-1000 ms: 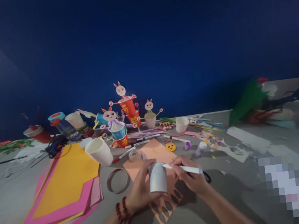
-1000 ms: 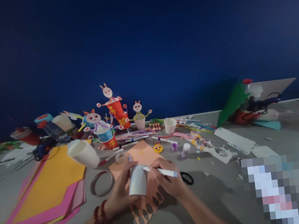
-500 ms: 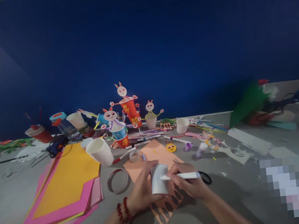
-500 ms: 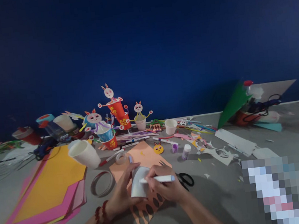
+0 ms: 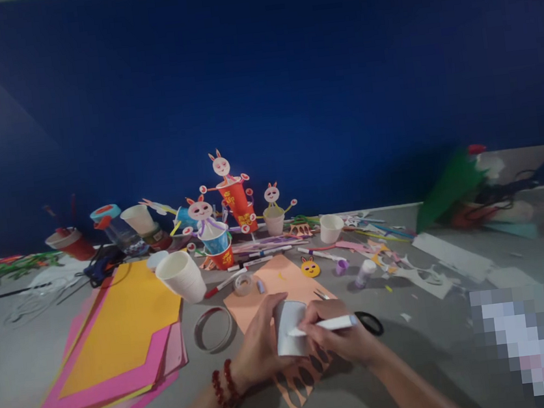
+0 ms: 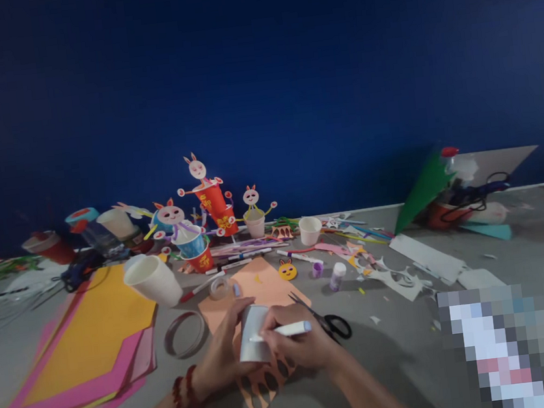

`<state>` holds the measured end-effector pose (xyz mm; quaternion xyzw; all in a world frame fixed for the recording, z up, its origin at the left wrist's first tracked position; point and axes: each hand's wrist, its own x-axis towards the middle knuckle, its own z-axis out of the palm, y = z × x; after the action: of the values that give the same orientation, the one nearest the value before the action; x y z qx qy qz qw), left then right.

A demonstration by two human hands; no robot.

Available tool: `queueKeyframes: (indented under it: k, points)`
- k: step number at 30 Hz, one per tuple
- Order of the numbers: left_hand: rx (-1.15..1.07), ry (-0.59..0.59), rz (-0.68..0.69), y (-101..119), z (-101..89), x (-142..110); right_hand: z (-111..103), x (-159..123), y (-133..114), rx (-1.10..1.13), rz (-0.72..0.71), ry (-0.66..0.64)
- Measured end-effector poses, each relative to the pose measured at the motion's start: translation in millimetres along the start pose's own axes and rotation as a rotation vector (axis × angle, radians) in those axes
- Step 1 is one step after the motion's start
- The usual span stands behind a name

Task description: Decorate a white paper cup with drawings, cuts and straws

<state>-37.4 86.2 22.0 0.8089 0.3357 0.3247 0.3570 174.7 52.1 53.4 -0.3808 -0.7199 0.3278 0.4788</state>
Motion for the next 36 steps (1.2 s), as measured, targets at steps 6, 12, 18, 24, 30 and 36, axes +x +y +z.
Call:
queueKeyframes:
  k: [6,12,18,24,30,36]
  points:
    - [0.001,-0.009,0.035,4.8,-0.4,1.9,-0.8,0.6,-1.1,-0.087,-0.041,0.098]
    - [0.006,-0.001,0.024,5.2,-1.1,1.6,-1.9,0.2,-0.2,-0.081,-0.059,0.112]
    - [0.012,-0.015,0.043,5.0,-1.2,1.8,-1.7,0.4,0.1,-0.126,-0.070,0.050]
    - [0.006,-0.023,0.038,5.2,-1.1,1.9,-0.9,0.4,-0.4,-0.085,-0.062,0.053]
    - [-0.010,-0.002,0.034,4.3,-0.5,2.5,-0.5,0.9,1.3,-0.055,-0.036,0.149]
    - [-0.112,0.045,0.019,-0.8,1.2,1.3,-1.1,0.7,0.3,0.019,-0.051,0.101]
